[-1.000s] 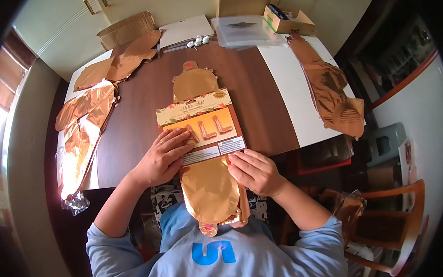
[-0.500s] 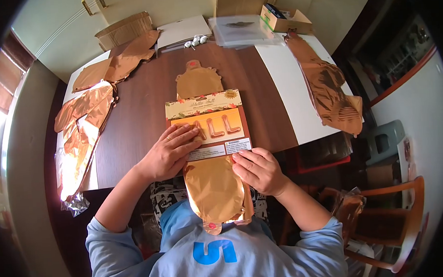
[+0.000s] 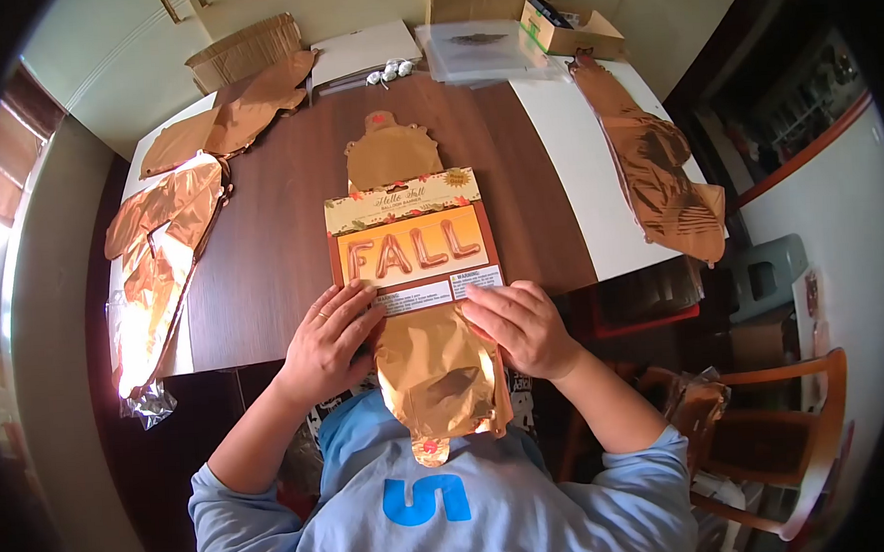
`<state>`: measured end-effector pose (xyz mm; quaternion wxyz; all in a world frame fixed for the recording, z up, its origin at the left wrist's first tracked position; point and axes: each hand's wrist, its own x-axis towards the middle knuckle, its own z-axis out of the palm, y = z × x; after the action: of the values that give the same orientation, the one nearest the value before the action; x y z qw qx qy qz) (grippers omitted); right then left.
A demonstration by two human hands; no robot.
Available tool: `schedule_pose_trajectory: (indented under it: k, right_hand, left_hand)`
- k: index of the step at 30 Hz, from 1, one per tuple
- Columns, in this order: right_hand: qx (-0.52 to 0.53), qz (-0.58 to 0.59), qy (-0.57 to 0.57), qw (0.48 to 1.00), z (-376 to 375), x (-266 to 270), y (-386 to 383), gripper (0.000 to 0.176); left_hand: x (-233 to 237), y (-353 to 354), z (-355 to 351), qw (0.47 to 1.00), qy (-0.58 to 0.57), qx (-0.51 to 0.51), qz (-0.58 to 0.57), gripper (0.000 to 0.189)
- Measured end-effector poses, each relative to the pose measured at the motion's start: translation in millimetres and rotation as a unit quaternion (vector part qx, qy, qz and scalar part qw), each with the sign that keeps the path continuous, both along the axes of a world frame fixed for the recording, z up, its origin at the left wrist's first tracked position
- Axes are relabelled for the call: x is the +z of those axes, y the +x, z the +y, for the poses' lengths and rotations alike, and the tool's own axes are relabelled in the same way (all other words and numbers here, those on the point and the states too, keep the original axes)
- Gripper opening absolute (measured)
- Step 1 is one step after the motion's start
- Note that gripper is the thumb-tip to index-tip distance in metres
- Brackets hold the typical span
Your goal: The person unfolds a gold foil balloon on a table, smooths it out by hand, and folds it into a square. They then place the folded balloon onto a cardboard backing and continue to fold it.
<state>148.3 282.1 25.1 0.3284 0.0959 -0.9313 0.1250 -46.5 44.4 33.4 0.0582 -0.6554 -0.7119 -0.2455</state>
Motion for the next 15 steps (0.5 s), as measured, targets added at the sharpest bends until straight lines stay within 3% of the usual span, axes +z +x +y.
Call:
schedule_pose_trajectory:
  k: [10,13,15]
  right_hand:
    - [0.006,-0.036,-0.038,0.999,9,11,-14,0.036]
    - [-0.013,-0.071,-0.123,0.990,14,9,-21,0.039]
    - [-0.091,-0.116,-0.202,0.968,9,13,-26,0.055]
  left_hand:
    - [-3,1,2,0.997,0.047,0.034,-0.056,0.058]
    - [-7,-1,2,0.993,0.053,0.058,-0.087,0.064]
    - [-10,1,4,0.982,0.045,0.094,-0.155,0.069]
